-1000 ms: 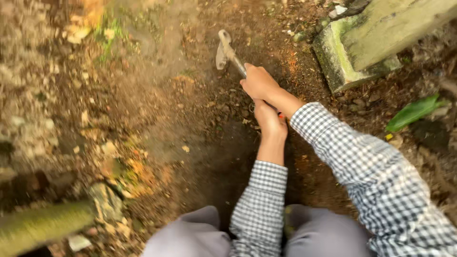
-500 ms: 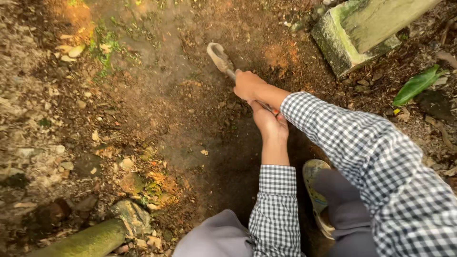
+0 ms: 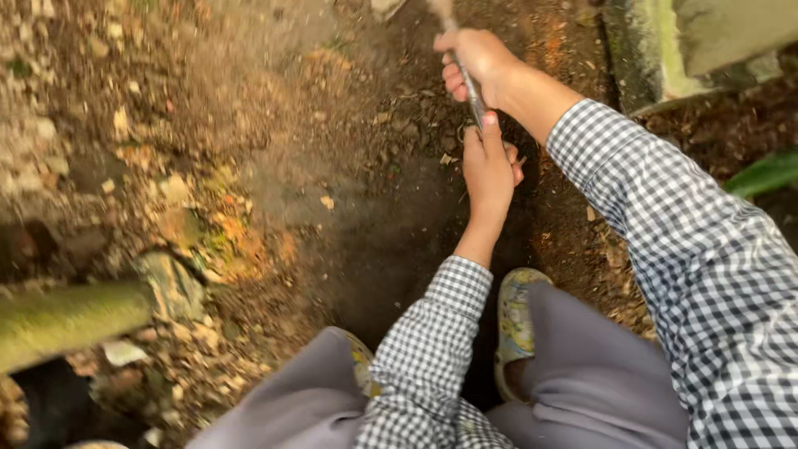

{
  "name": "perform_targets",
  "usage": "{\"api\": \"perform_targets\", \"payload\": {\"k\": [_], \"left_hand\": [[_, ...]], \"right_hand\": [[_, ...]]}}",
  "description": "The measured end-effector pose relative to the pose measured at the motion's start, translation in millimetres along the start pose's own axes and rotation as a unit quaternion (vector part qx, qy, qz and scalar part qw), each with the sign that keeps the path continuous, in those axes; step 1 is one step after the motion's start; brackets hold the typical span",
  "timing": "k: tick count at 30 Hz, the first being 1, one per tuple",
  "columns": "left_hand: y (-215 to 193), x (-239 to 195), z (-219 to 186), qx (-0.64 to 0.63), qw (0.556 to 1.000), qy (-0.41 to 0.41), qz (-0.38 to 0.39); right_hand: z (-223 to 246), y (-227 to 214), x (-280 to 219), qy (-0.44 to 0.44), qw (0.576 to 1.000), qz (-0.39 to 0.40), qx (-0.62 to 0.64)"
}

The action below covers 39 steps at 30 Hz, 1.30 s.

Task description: The person uses a small hand hoe to dig and loosen soil in a garden bed. They repeatedly strike the ground and clear away small stones and debris by hand, working near several potted plants.

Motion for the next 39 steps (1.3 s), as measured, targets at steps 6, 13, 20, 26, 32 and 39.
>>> {"api": "perform_targets", "payload": {"k": [6,13,20,26,32,39], "left_hand": [[-32.2,30.9,26.1,0.142,0.989,0.039,-0.027],[-41.5,79.4,34.2,0.276,0.955,0.076,-0.074],[-55.2,69.8,77.9,0.242,0.969,-0.015,-0.052],[-58.4,92.6,73.3,0.235,0.970,0.042,-0.038],[-50.6,82.2,87.7,0.162,0.986,0.018,-0.027],[-74.8,92.5,82.8,0.217,0.975,0.038,-0.024]], "right_hand": [[-41.8,-14.4,64.5,-0.010,0.995,0.023,0.099],[-48.5,-30.4,146.8,-0.021,0.988,0.040,0.146],[-95.0,-19.7,127.9,0.023,0.993,0.021,0.113],[-68.9,-32.4,136.9,-0.061,0.989,0.002,0.133],[-79.8,-16.3,120.8,0.018,0.995,0.041,0.089],[-56.3,-12.7,132.7,-0.081,0.987,0.009,0.137]]}}
Point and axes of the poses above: each hand's wrist, its own x-axis towards the middle knuckle, its own y-axis out of the palm, z = x × y, the point moved 9 cm from there along x, towards the middle knuckle, and after that the axes turned 5 degrees about -x, right-handed, at the moved point
